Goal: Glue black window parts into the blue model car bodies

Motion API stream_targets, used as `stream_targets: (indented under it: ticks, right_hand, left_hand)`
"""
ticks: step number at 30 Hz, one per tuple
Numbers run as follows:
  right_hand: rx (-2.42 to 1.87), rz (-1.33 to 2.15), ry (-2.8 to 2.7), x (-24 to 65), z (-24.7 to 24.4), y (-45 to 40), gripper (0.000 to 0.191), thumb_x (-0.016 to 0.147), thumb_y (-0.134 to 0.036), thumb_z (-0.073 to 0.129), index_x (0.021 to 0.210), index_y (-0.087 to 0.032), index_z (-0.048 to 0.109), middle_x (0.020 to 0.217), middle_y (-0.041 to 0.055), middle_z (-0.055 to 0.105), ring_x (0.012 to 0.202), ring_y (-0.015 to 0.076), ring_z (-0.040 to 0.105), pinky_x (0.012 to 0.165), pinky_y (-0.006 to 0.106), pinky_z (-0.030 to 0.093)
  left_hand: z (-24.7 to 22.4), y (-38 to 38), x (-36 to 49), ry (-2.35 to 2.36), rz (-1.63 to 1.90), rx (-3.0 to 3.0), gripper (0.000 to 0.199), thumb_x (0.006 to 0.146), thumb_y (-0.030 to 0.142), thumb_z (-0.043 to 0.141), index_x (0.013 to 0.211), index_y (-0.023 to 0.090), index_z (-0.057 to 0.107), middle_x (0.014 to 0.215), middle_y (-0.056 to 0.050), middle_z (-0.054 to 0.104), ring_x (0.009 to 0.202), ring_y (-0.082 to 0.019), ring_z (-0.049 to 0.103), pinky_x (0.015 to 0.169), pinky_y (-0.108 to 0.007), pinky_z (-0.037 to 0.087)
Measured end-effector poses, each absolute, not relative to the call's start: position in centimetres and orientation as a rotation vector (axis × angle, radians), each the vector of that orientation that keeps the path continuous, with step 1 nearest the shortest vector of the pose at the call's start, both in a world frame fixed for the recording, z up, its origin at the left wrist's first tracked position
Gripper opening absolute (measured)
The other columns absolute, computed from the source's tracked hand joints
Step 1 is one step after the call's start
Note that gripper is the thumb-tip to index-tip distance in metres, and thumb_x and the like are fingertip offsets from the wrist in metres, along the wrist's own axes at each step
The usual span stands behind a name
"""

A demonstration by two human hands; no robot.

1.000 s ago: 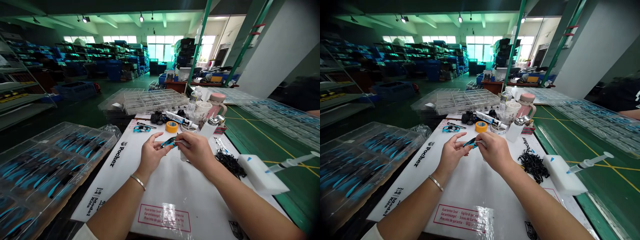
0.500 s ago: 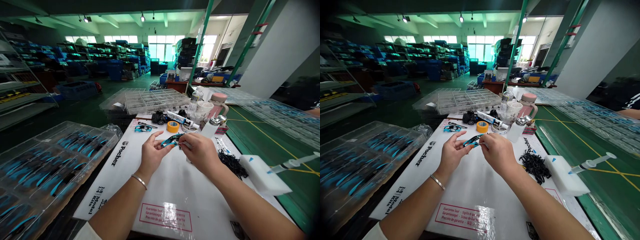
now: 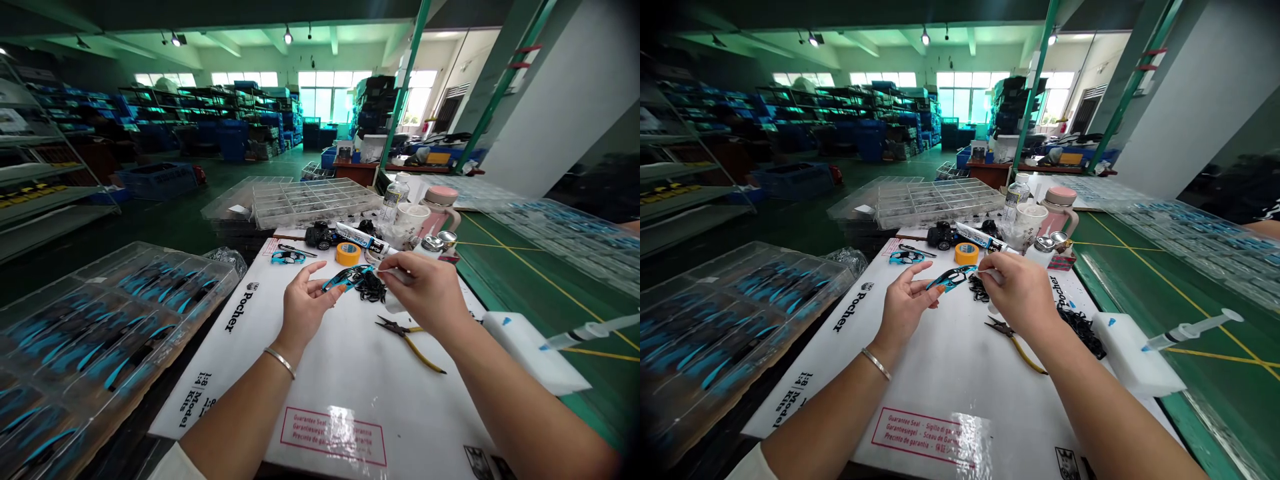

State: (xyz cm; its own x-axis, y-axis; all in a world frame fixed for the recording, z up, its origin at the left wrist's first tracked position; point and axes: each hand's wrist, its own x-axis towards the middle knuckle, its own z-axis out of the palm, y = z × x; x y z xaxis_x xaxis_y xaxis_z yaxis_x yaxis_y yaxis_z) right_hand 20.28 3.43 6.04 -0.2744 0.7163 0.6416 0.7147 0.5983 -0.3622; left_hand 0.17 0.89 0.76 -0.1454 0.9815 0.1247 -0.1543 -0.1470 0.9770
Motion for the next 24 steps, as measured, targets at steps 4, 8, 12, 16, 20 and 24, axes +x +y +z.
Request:
stream_targets:
  ticks: [4,8,12,16,20,24]
  right_hand:
    - [-1.067,0.079,-2.026,19.9,6.8,3.6,0.006,0.079,-0.015,0.068,0.081,-0.021,0.067,0.075,-0.003,0.067,0.065,0.0124,0.059,0.059,0.023,0.039]
    - [-0.991,0.128,-2.109,18.7,6.3,3.4,0.004,0.082,-0.016,0.068,0.08,-0.02,0.066,0.073,-0.0024,0.064,0.064,0.0117,0.056,0.059,0.023,0.038]
    - [-1.02,0.118,-2.186,17.7,5.4,3.3,0.004,0.084,-0.016,0.066,0.082,-0.019,0.066,0.075,-0.0009,0.063,0.067,0.0131,0.056,0.059,0.024,0.037]
    - [-1.093,0.093,-2.217,17.5,5.1,3.3,0.006,0.085,-0.014,0.063,0.082,-0.019,0.065,0.077,0.0001,0.064,0.069,0.0142,0.056,0.06,0.025,0.036]
    - [-1.194,0.085,-2.213,17.6,5.0,3.3,0.009,0.081,-0.011,0.063,0.079,-0.019,0.065,0.076,-0.0002,0.065,0.068,0.0144,0.056,0.06,0.025,0.035]
    - [-1.238,0.1,-2.201,18.1,5.1,3.1,0.01,0.078,-0.01,0.061,0.078,-0.02,0.065,0.074,-0.0011,0.065,0.064,0.0138,0.055,0.057,0.025,0.034]
  left_hand:
    - [0.8,0.8,0.1,1.127,1.474,1.111,0.075,0.066,0.038,0.084,0.13,0.012,0.052,0.079,-0.004,0.07,0.059,-0.009,0.054,0.057,-0.021,0.051]
    - [0.8,0.8,0.2,1.131,1.462,1.144,0.074,0.067,0.039,0.083,0.13,0.013,0.052,0.081,-0.005,0.07,0.059,-0.009,0.053,0.058,-0.022,0.051]
    - [0.7,0.6,0.2,1.12,1.45,1.156,0.075,0.068,0.039,0.083,0.13,0.013,0.051,0.084,-0.006,0.071,0.062,-0.01,0.056,0.06,-0.022,0.051]
    - [0.7,0.6,0.2,1.128,1.45,1.164,0.075,0.067,0.039,0.084,0.13,0.014,0.052,0.085,-0.006,0.071,0.062,-0.01,0.056,0.06,-0.023,0.051]
    - [0.8,0.7,0.2,1.134,1.475,1.151,0.074,0.065,0.038,0.085,0.128,0.014,0.053,0.085,-0.006,0.071,0.062,-0.01,0.056,0.06,-0.022,0.05]
    - [0.9,0.6,0.3,1.12,1.505,1.13,0.072,0.065,0.036,0.085,0.126,0.014,0.054,0.087,-0.007,0.072,0.062,-0.01,0.057,0.061,-0.022,0.05]
